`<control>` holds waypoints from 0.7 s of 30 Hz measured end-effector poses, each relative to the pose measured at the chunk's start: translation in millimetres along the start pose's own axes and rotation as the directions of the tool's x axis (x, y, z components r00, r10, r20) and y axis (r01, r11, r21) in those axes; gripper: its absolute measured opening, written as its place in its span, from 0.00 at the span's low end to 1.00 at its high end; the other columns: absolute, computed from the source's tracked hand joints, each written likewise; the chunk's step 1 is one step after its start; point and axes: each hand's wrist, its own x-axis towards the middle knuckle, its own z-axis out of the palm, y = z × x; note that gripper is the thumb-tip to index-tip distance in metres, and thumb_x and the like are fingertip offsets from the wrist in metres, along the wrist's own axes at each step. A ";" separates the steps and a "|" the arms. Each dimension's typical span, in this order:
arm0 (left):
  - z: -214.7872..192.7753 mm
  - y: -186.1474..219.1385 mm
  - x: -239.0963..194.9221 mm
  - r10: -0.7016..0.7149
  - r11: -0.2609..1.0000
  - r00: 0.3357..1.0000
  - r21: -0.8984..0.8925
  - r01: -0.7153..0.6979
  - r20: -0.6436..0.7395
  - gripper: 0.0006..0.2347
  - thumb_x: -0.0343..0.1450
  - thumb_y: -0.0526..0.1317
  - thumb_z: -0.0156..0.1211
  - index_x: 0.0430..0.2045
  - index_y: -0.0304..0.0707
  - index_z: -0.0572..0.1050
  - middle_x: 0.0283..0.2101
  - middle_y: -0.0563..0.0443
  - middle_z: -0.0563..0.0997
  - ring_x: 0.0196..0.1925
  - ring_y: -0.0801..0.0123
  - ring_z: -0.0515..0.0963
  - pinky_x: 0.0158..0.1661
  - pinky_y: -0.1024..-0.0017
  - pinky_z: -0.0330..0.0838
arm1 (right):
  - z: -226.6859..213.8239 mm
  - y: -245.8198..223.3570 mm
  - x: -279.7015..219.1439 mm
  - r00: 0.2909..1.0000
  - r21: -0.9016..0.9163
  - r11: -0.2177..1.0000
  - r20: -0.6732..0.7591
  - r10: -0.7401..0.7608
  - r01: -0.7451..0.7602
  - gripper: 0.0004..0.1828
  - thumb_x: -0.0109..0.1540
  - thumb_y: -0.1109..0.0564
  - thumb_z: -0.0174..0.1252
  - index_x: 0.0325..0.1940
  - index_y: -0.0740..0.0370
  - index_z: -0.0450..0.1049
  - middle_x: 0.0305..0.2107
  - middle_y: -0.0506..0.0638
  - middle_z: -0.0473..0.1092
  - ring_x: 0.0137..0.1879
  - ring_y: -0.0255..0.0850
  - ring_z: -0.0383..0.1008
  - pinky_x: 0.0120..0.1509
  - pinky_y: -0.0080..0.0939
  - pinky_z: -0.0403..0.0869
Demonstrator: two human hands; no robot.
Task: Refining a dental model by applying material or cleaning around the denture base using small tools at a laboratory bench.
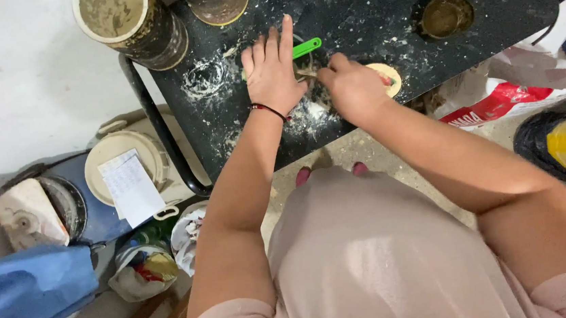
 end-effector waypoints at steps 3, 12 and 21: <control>-5.2 3.1 0.9 -0.019 1.000 1.000 -0.019 0.019 0.012 0.59 0.60 0.70 0.76 0.77 0.45 0.39 0.71 0.47 0.69 0.72 0.53 0.67 0.66 0.55 0.55 | -9.4 16.7 -18.8 0.996 -0.047 0.999 -0.084 -0.022 0.018 0.26 0.46 0.73 0.59 0.47 0.60 0.82 0.30 0.53 0.63 0.20 0.51 0.62 0.15 0.51 0.62; -1.4 8.9 0.6 -0.059 0.997 0.998 0.056 0.057 0.028 0.62 0.57 0.72 0.77 0.77 0.45 0.38 0.72 0.48 0.68 0.71 0.56 0.67 0.67 0.55 0.53 | -31.4 1.0 41.8 0.888 0.152 0.934 0.389 0.246 -0.325 0.15 0.70 0.51 0.53 0.51 0.51 0.85 0.35 0.55 0.81 0.37 0.60 0.79 0.34 0.59 0.75; -3.8 10.4 -4.5 -0.041 0.993 0.998 0.110 0.045 -0.039 0.57 0.63 0.77 0.68 0.77 0.44 0.42 0.70 0.49 0.70 0.70 0.57 0.69 0.64 0.57 0.56 | -181.2 -26.9 55.7 0.503 0.045 0.724 0.749 0.432 -0.688 0.17 0.75 0.51 0.47 0.57 0.56 0.79 0.29 0.52 0.80 0.25 0.36 0.67 0.27 0.34 0.66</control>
